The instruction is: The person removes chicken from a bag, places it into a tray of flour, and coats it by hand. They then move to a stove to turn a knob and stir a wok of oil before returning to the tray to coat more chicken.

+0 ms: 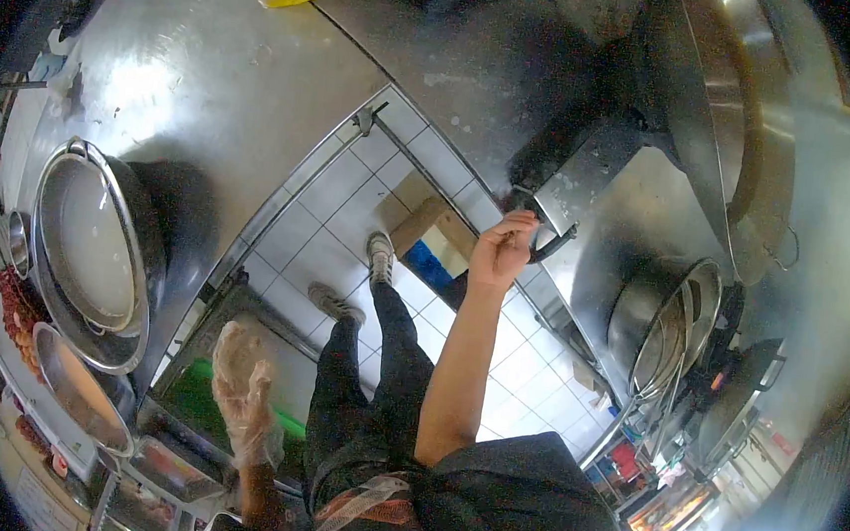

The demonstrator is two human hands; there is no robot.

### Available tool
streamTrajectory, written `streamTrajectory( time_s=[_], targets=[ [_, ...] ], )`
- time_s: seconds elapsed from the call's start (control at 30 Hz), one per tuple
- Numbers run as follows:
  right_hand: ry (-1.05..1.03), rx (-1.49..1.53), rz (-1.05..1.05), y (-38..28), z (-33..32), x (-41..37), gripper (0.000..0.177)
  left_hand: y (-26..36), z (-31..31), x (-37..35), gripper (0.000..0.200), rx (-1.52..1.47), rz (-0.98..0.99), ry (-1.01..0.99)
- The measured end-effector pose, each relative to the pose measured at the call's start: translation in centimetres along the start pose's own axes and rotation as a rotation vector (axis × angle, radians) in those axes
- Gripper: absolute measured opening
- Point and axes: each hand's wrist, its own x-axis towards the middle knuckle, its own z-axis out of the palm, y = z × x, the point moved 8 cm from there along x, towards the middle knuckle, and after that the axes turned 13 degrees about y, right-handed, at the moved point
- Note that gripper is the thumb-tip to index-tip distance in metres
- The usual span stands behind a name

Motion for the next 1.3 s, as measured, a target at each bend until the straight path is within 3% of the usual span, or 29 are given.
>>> streamTrajectory(
  time_s=[0.07,0.2,0.4,0.6,0.7,0.8,1.1,1.3],
  targets=[
    [0.0,-0.283,-0.263,-1.9,-0.5,0.2,0.01,-0.1,0.1,0.4,0.068,-0.029,0.035,-0.004],
    [0.12,-0.706,-0.744,-3.5,-0.6,-0.3,0.017,-0.6,0.8,0.4,0.07,-0.06,-0.03,0.009],
    [0.208,-1.003,-1.118,-2.6,0.4,-1.8,0.031,-0.9,1.2,0.6,0.069,-0.017,0.02,0.004],
    [0.2,-1.114,-1.192,-2.1,0.8,-2.1,0.032,-1.4,1.0,0.4,0.076,-0.025,-0.078,0.017],
    [0.196,-0.966,-0.958,-2.6,0.4,-1.8,0.028,-2.6,0.8,0.4,0.074,-0.017,-0.069,0.011],
    [0.207,-1.146,-1.09,-2.5,1.0,-2.4,0.023,-2.9,1.1,0.2,0.073,-0.026,-0.099,-0.002],
    [0.168,-1.313,-1.408,-1.2,2.0,-3.0,0.018,-2.5,1.5,-0.7,0.065,-0.011,-0.058,0.014],
    [0.22,-1.307,-1.298,-1.3,1.9,-2.9,0.023,-3.1,1.5,-0.8,0.066,-0.055,-0.065,0.04]
  ],
)
